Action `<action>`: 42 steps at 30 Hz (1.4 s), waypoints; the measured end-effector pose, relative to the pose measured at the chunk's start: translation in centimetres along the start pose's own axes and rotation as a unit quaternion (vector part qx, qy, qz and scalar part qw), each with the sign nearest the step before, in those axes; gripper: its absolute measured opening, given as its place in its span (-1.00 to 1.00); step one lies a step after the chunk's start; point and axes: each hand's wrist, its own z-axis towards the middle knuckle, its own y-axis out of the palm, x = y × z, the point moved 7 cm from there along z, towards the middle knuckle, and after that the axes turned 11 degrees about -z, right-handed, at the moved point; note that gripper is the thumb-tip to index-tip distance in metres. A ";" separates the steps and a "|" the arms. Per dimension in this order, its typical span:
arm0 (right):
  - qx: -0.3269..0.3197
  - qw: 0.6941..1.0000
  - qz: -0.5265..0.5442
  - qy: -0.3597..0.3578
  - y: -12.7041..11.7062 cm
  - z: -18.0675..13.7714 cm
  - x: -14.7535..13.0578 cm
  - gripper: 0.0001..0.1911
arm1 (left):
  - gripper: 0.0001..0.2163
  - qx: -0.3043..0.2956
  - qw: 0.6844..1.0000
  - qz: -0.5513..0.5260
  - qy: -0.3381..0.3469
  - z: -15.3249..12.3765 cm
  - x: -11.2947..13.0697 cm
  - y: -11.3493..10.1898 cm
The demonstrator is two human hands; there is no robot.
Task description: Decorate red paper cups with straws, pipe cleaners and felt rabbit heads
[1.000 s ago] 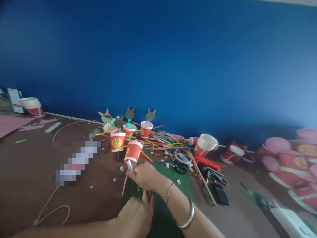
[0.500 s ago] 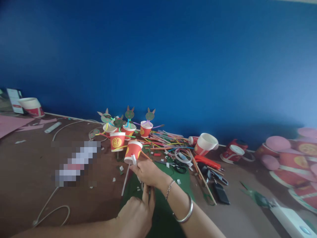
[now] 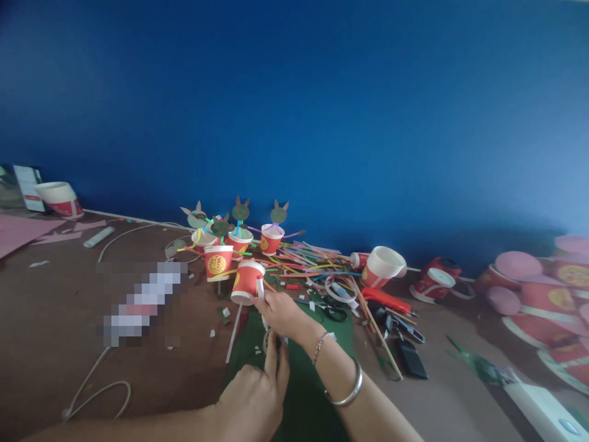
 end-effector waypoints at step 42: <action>-0.045 0.976 -0.140 -0.161 0.2 -1.7 -5.2 -0.58 | -0.63 -0.106 0.988 -0.108 -0.036 0.1 -0.4 -0.3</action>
